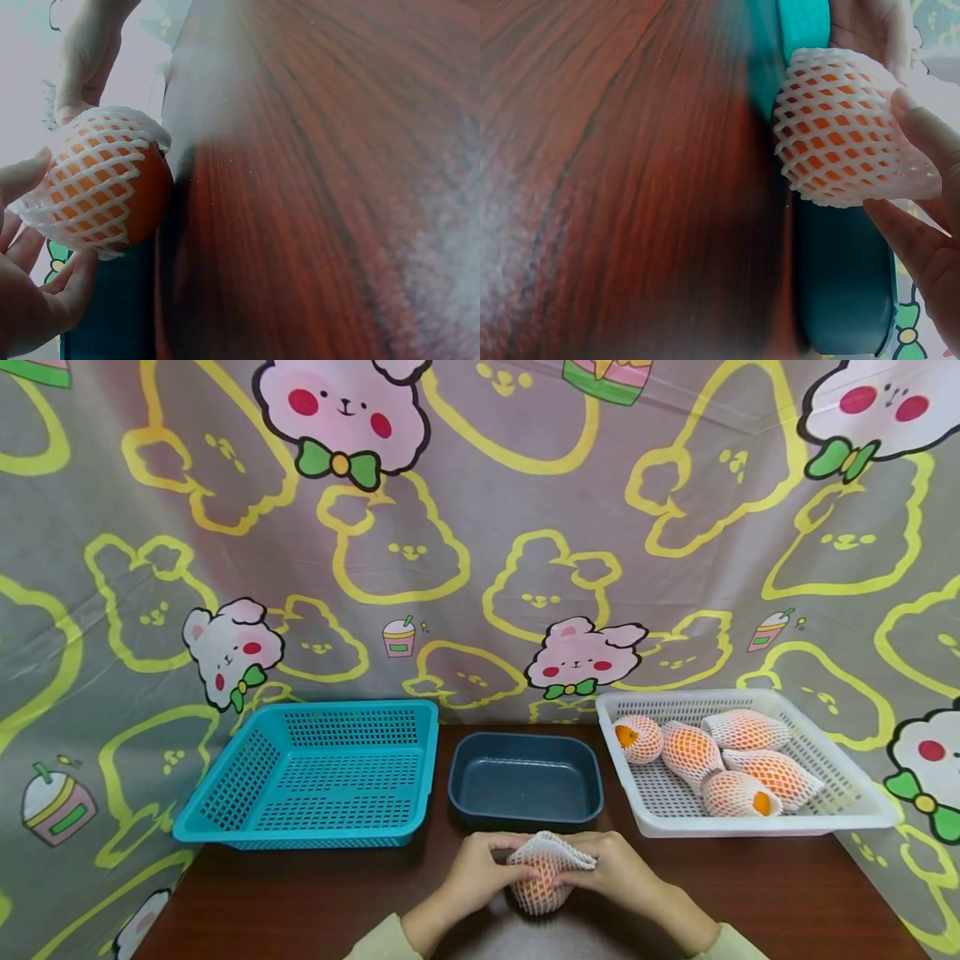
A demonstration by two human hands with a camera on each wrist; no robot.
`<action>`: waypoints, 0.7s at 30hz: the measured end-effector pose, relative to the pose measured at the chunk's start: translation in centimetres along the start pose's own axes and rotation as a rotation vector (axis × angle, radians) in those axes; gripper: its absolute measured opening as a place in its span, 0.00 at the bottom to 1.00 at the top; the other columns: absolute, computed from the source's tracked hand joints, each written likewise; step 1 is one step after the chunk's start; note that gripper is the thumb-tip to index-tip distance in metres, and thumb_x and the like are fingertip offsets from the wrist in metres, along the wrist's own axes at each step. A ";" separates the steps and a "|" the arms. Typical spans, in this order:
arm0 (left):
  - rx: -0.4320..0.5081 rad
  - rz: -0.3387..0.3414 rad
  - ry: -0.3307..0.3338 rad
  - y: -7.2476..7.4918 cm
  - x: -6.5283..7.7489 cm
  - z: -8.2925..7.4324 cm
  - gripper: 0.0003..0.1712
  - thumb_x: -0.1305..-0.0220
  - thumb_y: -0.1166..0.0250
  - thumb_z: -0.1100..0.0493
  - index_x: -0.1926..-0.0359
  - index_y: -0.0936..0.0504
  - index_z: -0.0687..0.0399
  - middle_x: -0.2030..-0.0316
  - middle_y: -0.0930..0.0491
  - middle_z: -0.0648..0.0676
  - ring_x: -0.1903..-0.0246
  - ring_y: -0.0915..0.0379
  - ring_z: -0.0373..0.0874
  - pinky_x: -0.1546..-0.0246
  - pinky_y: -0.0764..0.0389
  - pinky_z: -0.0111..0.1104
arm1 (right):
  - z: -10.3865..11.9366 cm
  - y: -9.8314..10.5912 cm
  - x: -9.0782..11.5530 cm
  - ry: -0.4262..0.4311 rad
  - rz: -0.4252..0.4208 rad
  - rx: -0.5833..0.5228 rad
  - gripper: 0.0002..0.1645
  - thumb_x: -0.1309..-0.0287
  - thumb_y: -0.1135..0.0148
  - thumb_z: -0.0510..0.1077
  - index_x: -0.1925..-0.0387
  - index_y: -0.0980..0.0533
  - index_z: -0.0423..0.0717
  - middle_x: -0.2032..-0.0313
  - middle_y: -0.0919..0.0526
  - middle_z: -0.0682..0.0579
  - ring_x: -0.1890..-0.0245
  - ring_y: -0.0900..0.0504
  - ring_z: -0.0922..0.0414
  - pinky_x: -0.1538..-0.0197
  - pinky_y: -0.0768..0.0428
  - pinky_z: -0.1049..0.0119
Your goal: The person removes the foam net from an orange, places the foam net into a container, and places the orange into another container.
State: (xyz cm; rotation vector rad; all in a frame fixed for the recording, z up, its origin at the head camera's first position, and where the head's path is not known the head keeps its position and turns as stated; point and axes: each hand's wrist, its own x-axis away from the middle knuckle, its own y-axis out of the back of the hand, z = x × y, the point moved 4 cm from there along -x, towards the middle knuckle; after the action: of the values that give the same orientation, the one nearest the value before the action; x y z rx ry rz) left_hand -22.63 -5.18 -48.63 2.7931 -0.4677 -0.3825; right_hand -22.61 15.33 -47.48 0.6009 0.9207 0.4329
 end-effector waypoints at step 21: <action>-0.001 -0.038 0.017 0.4 0.2 -0.1 0.25 0.50 0.19 0.63 0.49 0.15 0.59 0.53 0.17 0.52 0.55 0.20 0.40 0.54 0.19 0.30 | 0.2 -0.4 -0.2 -0.101 0.033 0.027 0.30 0.49 0.19 0.45 0.45 0.19 0.40 0.50 0.14 0.51 0.51 0.15 0.57 0.50 0.17 0.64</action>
State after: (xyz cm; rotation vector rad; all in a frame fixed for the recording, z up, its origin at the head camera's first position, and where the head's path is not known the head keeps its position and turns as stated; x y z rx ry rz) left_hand -22.54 -5.62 -48.49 2.8051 -0.4111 -0.3663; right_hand -22.48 14.83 -47.51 0.6576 0.8221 0.4165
